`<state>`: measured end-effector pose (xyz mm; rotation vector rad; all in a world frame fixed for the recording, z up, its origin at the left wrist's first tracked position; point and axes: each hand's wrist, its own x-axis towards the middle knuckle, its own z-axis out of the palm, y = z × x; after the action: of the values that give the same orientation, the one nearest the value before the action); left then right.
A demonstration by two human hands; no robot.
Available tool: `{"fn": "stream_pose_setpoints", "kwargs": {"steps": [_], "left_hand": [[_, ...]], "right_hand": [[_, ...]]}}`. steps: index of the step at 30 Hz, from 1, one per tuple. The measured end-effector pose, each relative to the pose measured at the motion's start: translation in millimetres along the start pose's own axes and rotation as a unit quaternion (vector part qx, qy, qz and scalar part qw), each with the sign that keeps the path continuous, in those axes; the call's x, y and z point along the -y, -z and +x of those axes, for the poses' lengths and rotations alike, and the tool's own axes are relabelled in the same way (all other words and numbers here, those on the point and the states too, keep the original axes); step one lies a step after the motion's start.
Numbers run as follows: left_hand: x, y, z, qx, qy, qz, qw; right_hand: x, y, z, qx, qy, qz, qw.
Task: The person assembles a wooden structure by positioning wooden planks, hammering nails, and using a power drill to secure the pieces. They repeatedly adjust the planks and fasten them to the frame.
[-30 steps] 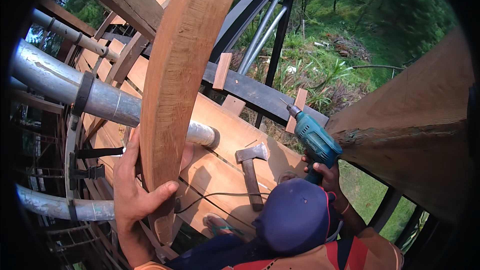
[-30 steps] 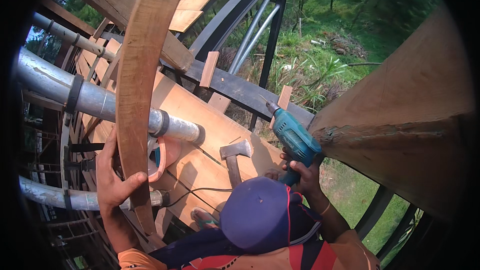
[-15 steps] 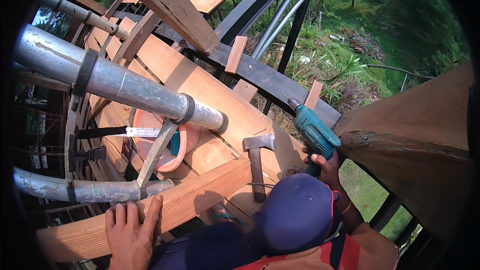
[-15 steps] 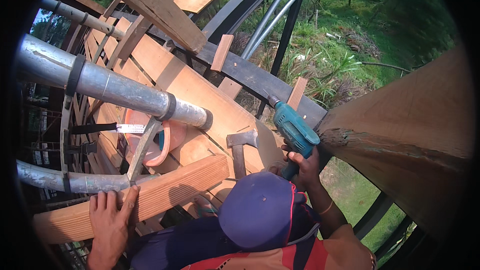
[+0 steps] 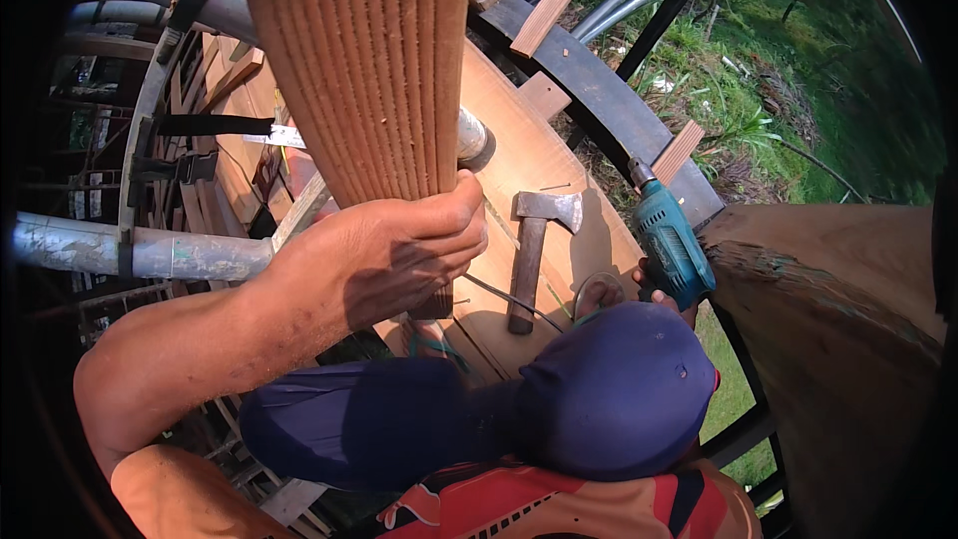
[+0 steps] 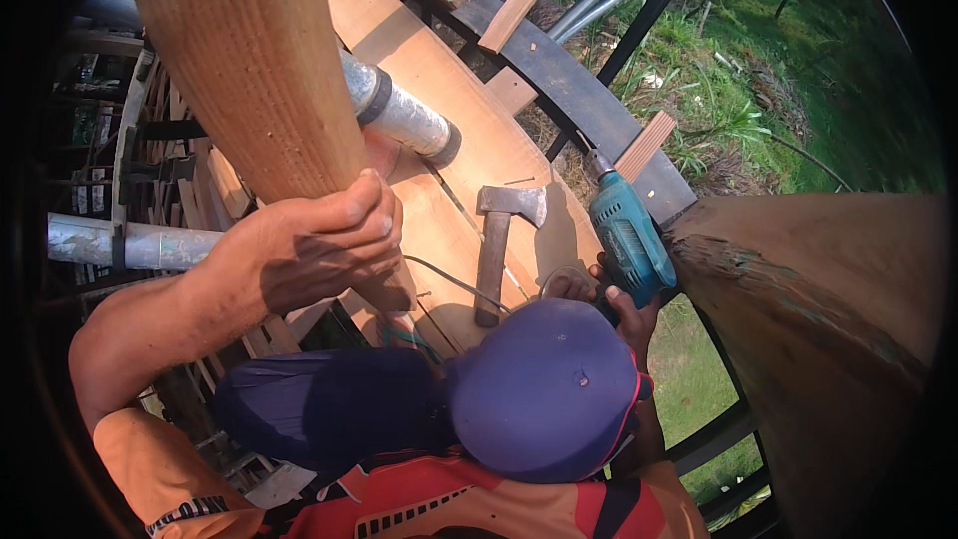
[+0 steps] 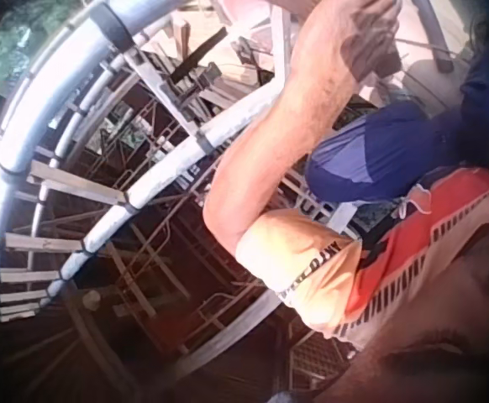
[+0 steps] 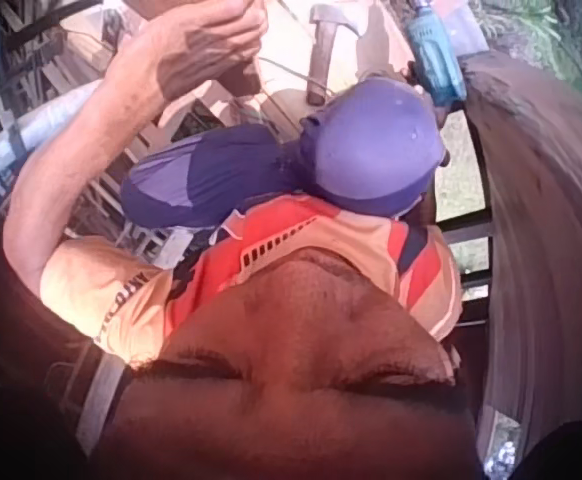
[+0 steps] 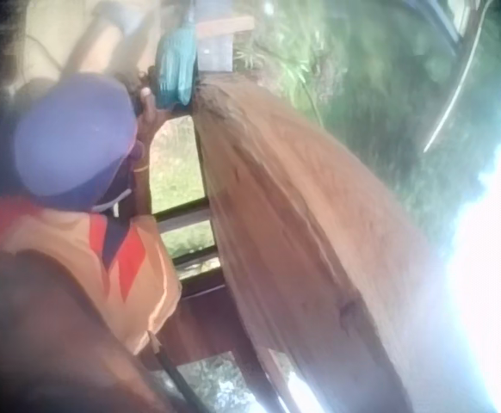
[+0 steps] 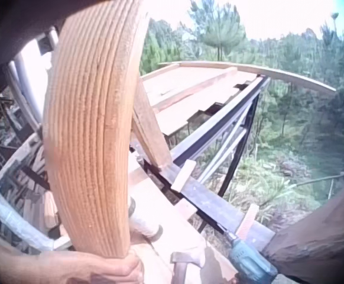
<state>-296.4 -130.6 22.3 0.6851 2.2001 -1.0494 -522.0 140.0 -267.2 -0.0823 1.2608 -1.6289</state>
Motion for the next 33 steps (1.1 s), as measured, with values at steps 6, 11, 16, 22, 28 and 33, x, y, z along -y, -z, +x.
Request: {"fn": "stream_pose_setpoints", "kwargs": {"steps": [6,11,16,22,28,33], "left_hand": [[10.6,-45.5,54.1,0.008,0.008,-0.055,0.998],[3.5,-80.9,89.6,-0.048,0.059,-0.086,0.993],[22.6,-93.5,106.8,-0.082,0.046,-0.087,0.992],[14.9,-107.4,110.1,-0.113,0.031,-0.123,0.985],[-30.9,-112.8,108.2,-0.194,-0.037,-0.213,0.957],[-91.1,-114.4,135.9,-0.179,-0.1,-0.295,0.933]], "right_hand": [[27.9,-13.6,-24.7,0.065,-0.07,0.008,0.995],[42.8,7.9,-2.5,0.209,-0.171,0.103,0.957],[49.2,14.1,26.9,0.242,-0.021,0.251,0.937],[71.6,-33.7,58.0,0.308,-0.045,0.495,0.811],[88.4,-27.1,43.6,0.277,0.018,0.419,0.865],[88.1,-45.5,39.4,0.235,0.023,0.322,0.917]]}}
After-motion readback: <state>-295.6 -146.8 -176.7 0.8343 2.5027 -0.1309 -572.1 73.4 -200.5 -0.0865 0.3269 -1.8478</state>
